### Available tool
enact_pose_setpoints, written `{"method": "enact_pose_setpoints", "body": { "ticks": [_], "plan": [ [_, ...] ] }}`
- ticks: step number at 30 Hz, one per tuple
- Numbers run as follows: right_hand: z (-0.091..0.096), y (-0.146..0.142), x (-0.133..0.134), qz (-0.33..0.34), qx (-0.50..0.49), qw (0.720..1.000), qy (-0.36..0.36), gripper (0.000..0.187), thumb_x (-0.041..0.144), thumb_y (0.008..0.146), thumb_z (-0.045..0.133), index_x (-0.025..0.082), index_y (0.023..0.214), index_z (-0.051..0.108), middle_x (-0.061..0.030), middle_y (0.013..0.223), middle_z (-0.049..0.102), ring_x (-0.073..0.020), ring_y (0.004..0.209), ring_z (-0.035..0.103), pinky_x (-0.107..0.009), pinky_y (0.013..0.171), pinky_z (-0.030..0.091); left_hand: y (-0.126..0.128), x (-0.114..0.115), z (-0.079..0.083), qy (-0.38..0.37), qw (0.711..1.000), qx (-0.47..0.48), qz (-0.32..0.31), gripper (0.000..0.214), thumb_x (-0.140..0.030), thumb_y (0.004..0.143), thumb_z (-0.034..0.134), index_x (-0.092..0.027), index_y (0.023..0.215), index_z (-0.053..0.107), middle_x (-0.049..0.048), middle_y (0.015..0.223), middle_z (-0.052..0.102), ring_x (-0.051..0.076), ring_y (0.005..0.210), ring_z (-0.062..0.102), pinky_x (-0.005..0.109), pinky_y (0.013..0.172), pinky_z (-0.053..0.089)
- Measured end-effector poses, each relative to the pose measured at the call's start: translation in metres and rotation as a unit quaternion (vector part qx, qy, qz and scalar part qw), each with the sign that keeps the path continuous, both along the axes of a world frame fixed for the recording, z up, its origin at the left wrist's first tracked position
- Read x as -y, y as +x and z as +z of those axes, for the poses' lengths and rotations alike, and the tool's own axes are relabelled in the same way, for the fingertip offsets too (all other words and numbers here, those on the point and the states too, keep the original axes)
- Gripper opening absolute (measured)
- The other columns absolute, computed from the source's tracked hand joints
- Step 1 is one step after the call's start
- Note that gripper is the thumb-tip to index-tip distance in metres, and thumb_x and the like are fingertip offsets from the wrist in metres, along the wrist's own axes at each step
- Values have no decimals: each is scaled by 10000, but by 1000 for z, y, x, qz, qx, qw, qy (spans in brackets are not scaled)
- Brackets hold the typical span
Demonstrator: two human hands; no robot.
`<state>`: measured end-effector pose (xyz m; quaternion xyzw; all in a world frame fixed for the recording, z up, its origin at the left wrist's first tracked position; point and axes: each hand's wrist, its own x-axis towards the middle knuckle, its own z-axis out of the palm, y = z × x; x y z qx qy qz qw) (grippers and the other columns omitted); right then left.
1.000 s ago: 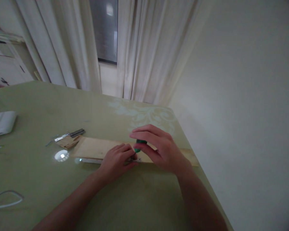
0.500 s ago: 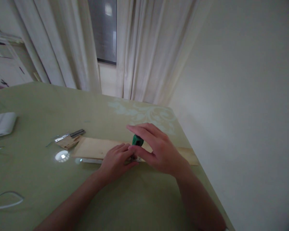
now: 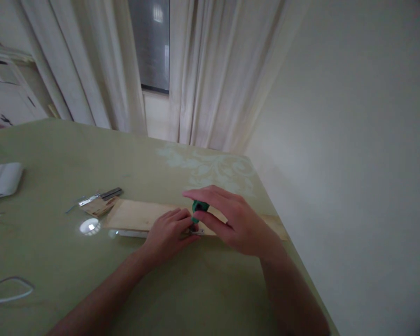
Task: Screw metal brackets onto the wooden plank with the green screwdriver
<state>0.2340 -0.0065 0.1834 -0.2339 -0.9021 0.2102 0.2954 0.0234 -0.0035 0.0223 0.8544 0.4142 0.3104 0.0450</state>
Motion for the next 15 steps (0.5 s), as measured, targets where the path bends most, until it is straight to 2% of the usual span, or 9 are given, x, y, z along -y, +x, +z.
{"method": "enact_pose_setpoints", "body": {
  "ticks": [2, 4, 8, 15],
  "plan": [
    [2, 5, -3, 22, 0, 1000, -14, 470, 182, 1071, 531, 289, 1528, 517, -57, 1437, 664, -183, 1327, 611, -370, 1128, 487, 0, 0, 4, -9, 1000, -1, -5, 104, -320, 909, 769, -249, 949, 705, 28, 952, 701, 237, 910, 635, 348, 775, 467],
    [2, 9, -8, 25, -6, 1000, -13, 441, 187, 1062, 564, 285, 1492, 558, -48, 1391, 696, -176, 1283, 643, -354, 1100, 506, 1, 1, 7, -16, 1000, -1, -6, 108, -323, 903, 777, -251, 942, 707, 23, 943, 700, 231, 902, 633, 339, 763, 459],
    [-3, 8, -11, -14, -31, 999, 25, 309, 225, 1017, 667, 251, 1325, 680, -26, 1230, 770, -157, 1146, 704, -292, 1022, 535, 1, 1, 5, -15, 1000, 5, -9, 116, -334, 916, 766, -252, 974, 708, 26, 971, 706, 230, 924, 637, 344, 789, 462],
    [-6, 2, -1, -71, -18, 996, 52, 286, 249, 965, 745, 254, 1250, 718, -5, 1117, 797, -150, 1008, 735, -257, 928, 549, 2, 0, 1, -27, 1000, 5, -9, 143, -326, 904, 781, -249, 1000, 707, 34, 997, 702, 241, 950, 644, 358, 819, 471]
  ]
}}
